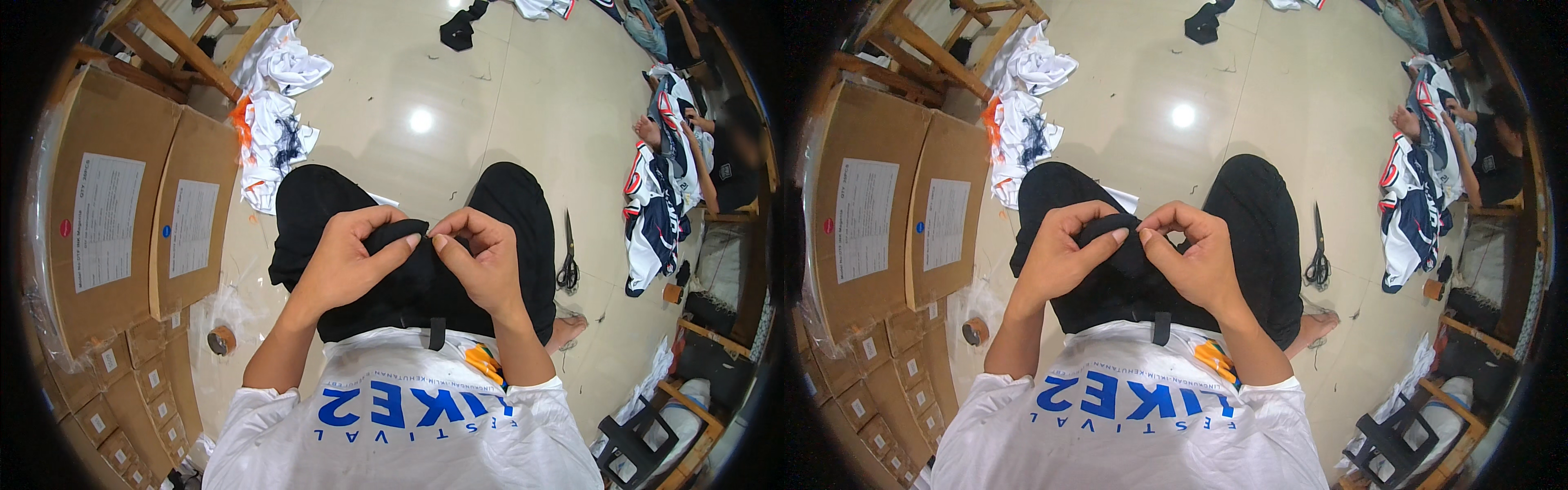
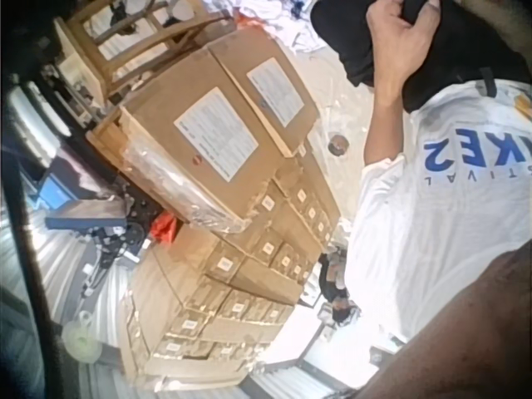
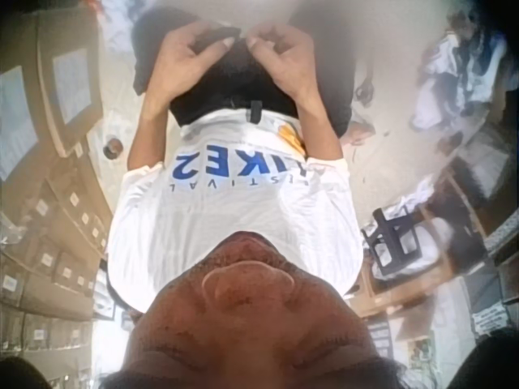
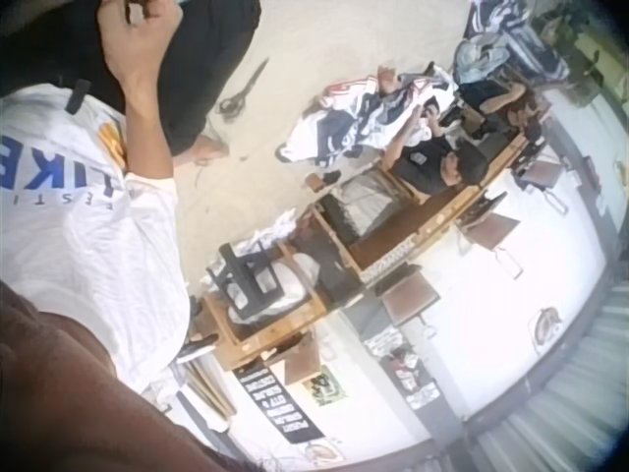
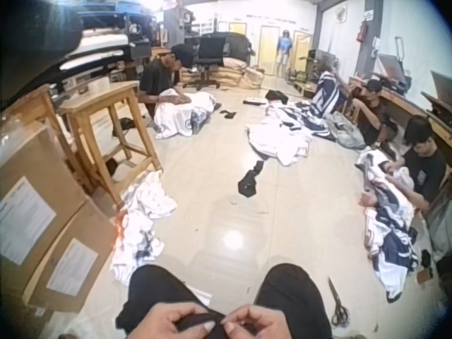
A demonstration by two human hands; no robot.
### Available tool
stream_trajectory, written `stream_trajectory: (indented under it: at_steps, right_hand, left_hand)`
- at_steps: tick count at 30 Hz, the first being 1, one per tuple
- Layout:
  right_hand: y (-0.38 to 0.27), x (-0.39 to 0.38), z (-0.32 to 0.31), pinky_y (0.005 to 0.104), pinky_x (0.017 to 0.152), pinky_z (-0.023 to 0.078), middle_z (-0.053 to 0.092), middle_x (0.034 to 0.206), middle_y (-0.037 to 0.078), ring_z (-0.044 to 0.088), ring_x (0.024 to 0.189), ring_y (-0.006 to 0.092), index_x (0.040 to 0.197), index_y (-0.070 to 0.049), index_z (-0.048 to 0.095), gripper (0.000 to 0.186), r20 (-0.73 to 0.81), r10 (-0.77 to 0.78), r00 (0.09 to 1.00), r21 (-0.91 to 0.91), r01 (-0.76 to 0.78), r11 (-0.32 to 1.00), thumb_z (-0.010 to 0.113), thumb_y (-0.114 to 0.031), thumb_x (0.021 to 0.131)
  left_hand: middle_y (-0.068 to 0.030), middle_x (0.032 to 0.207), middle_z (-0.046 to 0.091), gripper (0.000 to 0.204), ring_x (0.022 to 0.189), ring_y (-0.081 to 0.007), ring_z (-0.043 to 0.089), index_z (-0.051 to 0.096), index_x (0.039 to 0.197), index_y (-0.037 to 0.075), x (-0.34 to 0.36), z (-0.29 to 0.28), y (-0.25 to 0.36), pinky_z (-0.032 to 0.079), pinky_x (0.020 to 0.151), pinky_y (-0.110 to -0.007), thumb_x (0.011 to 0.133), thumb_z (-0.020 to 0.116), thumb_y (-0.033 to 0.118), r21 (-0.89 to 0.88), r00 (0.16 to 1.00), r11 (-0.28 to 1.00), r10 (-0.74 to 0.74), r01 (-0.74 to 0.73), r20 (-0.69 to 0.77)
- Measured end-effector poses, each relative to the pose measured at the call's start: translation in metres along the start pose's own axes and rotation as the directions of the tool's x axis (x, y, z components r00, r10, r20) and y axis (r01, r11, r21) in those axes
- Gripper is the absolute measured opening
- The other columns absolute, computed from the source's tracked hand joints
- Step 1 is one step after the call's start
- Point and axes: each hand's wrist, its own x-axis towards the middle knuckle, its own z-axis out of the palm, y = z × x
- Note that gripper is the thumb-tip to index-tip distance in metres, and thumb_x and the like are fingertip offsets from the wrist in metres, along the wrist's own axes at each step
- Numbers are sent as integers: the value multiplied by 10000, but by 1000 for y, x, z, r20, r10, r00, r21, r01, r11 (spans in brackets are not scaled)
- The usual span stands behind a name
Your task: The person sits on the floor and uses scissors to cut a black piece of fabric, likely a sleeve or pant leg. They repeatedly pull threads from the fabric and trim the edges with the scissors.
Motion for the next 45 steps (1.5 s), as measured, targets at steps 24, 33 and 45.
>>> stream_trajectory:
  at_steps: [24,33,45]
  right_hand:
    - [1,4,-13,236,728,532,738,791,35,688,754,71,879,6,708,96,406,188,894,-17,-199,980,691,-76,927]
    - [6,4,-14,232,747,513,735,819,20,661,784,64,940,-7,703,125,343,163,925,9,-176,984,679,-121,985]
    - [2,4,-10,230,717,522,744,803,34,672,752,74,940,13,741,121,364,68,929,-76,-43,996,719,-105,951]
  left_hand:
    - [2,804,687,143,757,-48,570,743,960,-28,12,-26,-11,458,699,-238,891,722,96,-24,917,997,-54,69,395]
    - [16,798,681,171,753,-35,559,745,945,-26,12,-30,-11,454,689,-232,900,762,138,-9,928,998,-57,64,367]
    - [15,777,678,150,734,-34,546,739,928,-33,11,-29,-15,442,668,-237,896,757,112,-18,928,998,-54,66,369]
